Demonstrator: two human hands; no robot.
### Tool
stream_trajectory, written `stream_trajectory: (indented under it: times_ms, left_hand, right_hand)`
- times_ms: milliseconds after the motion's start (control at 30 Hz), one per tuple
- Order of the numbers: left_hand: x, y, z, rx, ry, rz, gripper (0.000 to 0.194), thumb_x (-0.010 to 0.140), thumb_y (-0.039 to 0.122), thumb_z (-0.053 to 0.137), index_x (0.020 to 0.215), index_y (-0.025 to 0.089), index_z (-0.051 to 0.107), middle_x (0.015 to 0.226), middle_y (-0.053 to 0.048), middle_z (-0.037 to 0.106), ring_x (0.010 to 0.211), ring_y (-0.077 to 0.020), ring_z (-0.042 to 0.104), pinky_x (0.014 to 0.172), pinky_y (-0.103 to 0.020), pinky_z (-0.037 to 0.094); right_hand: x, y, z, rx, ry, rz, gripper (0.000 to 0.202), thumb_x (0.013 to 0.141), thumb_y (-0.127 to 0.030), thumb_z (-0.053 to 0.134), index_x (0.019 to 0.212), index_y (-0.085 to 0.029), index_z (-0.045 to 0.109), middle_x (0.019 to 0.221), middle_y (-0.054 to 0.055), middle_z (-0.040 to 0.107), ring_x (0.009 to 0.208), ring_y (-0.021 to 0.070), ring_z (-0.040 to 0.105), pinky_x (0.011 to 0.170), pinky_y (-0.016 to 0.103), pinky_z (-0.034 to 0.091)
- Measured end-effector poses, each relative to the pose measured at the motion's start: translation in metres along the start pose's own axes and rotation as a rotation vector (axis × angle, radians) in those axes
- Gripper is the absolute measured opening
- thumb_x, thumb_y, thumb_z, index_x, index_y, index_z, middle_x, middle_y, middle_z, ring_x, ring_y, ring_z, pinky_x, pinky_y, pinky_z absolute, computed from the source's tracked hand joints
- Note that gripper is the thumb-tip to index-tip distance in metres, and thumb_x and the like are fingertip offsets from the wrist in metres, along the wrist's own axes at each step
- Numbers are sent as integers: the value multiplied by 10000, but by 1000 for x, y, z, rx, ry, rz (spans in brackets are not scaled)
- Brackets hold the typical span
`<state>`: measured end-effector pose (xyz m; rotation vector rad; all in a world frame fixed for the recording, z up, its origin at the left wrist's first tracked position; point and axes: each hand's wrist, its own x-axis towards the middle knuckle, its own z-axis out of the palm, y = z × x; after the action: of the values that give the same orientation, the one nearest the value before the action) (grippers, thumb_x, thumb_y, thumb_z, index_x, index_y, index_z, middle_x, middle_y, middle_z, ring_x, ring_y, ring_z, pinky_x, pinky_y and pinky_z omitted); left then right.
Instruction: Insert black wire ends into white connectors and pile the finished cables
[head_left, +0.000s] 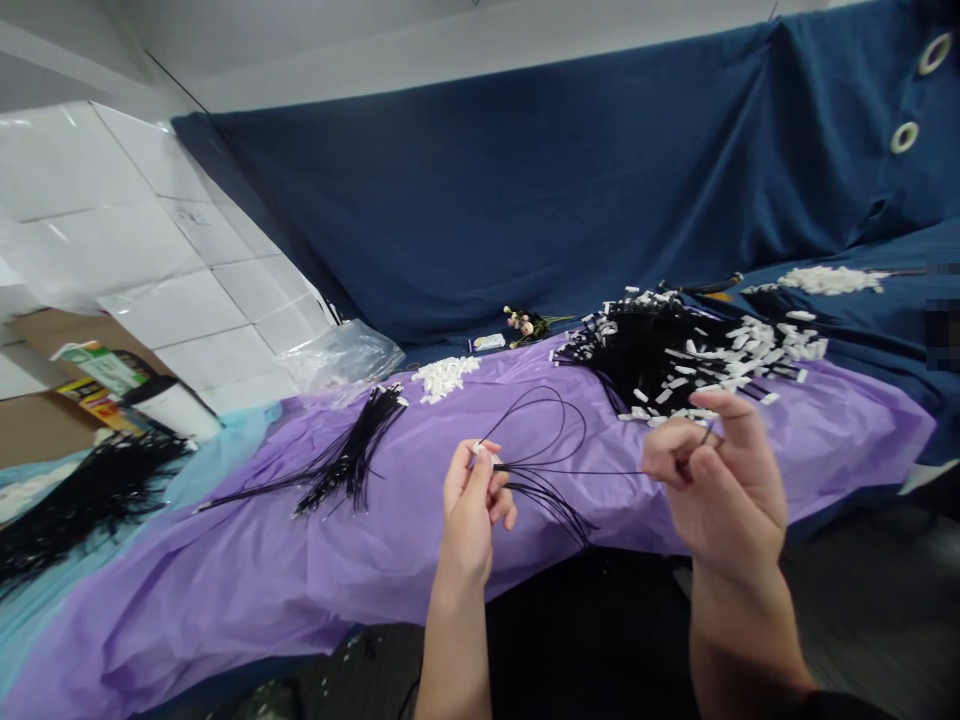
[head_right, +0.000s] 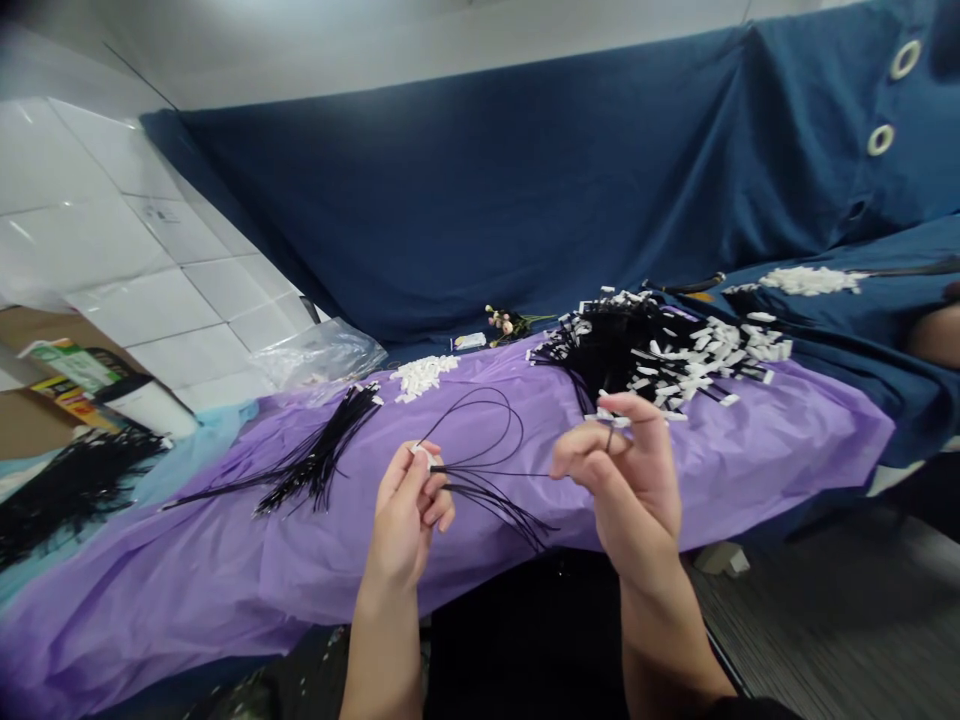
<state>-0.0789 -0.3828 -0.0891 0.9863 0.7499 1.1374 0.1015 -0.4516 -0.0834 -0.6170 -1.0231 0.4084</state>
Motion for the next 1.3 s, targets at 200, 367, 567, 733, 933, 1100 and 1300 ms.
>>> stream_trajectory:
  times_ms: [200,367,567,733,933,1100,1300]
  left_hand:
    - [-4,-3,4,26,-97,-49,332,789,470,681,883,193,525,576,86,327,400,-31,298,387,-165,341]
    - [-13,-3,11,-5,-134,-69,342,786,492,674,871,186,549,553,87,307,398,-34,289,388,-159,329]
    - [-22,1,13,15,-181,-86,335,780,489,682,819,184,550,524,95,247,395,-36,228,372,-152,311]
    - [-25,2,13,22,-178,-84,328,802,493,651,800,185,537,518,97,226,386,-31,197,366,-141,282]
    - [-22,1,8,27,-231,-98,332,814,503,634,805,193,516,520,97,236,384,-31,197,370,-145,278]
    - [-20,0,6,45,-242,-96,314,845,486,603,814,193,495,545,93,252,402,-29,182,375,-140,270]
    - [-20,0,6,92,-253,-91,312,863,478,580,808,187,481,548,97,244,411,-27,175,375,-131,251]
  right_hand:
    - [-15,0,18,-129,-84,-110,145,936,-166,430,883,-226,550,682,8,556,623,149,509,527,275,382]
    - [-15,-1,31,-506,-338,-226,144,900,-95,534,906,-214,616,771,17,610,704,142,564,617,280,453]
    - [-13,7,37,-626,-358,-154,78,900,-156,592,901,-202,655,815,26,692,740,141,650,672,265,521]
    - [-16,8,38,-650,-328,-169,77,884,-145,599,866,-197,653,796,26,709,737,150,664,666,270,534]
    - [-15,7,39,-665,-323,-174,93,872,-128,599,846,-199,653,784,27,711,729,152,663,667,266,533]
    - [-15,9,39,-669,-331,-168,74,866,-128,616,845,-185,658,781,22,705,719,140,659,666,250,513]
    - [-16,8,38,-701,-333,-140,64,858,-130,631,825,-176,661,752,7,693,688,124,638,642,231,477]
